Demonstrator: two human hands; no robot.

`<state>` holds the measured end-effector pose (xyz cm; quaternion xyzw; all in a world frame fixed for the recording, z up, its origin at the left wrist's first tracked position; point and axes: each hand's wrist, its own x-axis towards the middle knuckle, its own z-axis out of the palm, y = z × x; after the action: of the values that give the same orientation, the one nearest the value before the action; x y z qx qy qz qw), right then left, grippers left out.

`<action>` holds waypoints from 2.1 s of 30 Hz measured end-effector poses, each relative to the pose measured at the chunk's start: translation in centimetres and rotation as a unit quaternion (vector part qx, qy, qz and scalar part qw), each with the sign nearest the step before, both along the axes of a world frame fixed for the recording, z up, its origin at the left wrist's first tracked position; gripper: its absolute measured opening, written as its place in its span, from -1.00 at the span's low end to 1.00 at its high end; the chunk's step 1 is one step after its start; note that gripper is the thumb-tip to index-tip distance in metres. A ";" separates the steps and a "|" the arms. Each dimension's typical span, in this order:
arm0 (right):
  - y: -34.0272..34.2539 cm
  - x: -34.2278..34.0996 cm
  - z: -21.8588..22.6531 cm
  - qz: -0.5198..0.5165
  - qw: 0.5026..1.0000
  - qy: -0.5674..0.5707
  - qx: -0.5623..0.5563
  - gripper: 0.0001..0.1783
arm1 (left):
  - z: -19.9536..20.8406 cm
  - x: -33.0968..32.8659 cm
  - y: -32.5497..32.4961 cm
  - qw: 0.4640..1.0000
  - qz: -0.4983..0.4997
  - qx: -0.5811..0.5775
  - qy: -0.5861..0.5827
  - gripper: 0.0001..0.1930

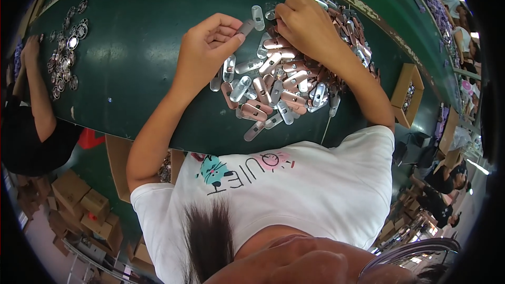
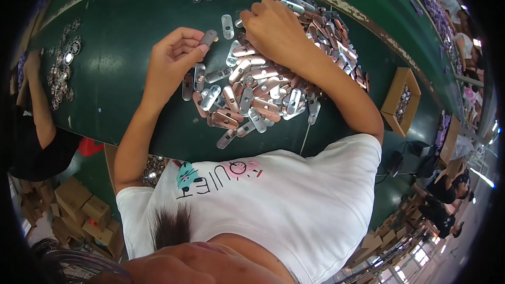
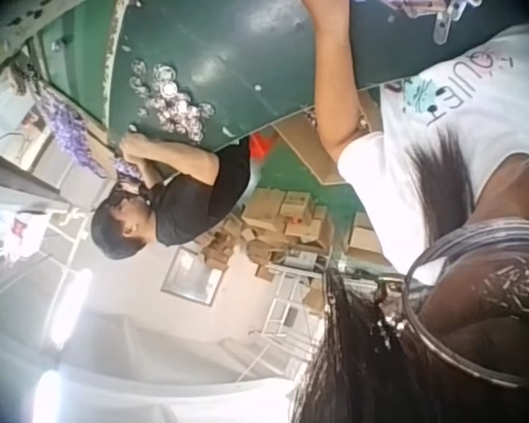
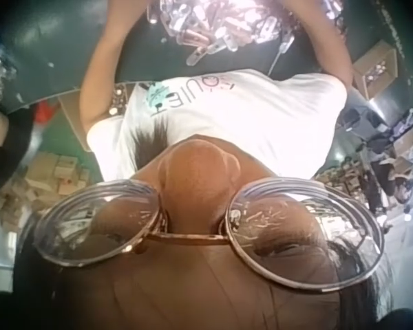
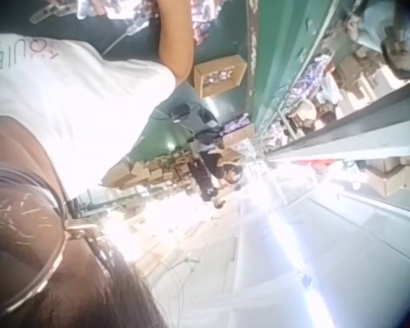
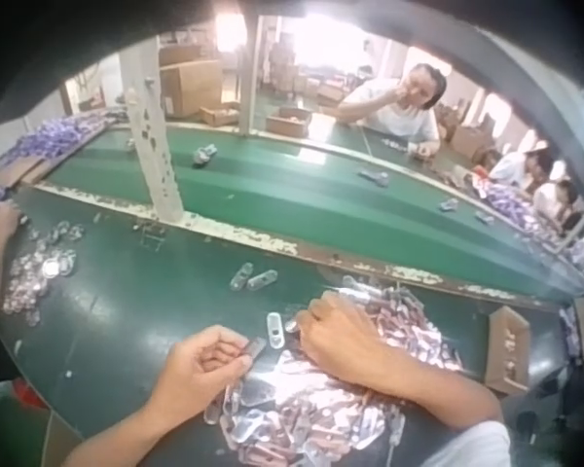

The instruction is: The person assembles small metal components into a purple plastic housing by hand.

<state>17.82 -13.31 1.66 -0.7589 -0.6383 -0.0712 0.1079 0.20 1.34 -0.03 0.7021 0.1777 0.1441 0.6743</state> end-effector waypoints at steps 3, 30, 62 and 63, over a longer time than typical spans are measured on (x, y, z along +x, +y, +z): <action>-0.2 0.3 0.4 -0.007 0.994 0.089 0.057 -0.85 | 0.3 -0.1 0.1 0.998 -0.001 -0.061 -0.021 -0.82; 1.4 -4.6 -0.9 0.024 0.849 0.487 0.205 -0.86 | 0.3 -0.1 -0.7 0.969 0.010 -0.230 -0.093 -0.72; 31.7 17.5 -5.8 -0.314 0.930 0.059 0.179 -0.60 | 1.0 -0.5 -1.2 0.987 0.004 -0.159 -0.007 -0.85; 32.7 18.4 -7.4 -0.256 0.932 0.076 0.246 -0.55 | 0.9 -0.8 -1.1 0.989 0.004 -0.147 -0.017 -0.85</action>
<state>36.22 19.35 -5.79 -0.8493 -0.3748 -0.1934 0.3175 -0.57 0.22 0.91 0.5919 0.1887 0.1308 0.7727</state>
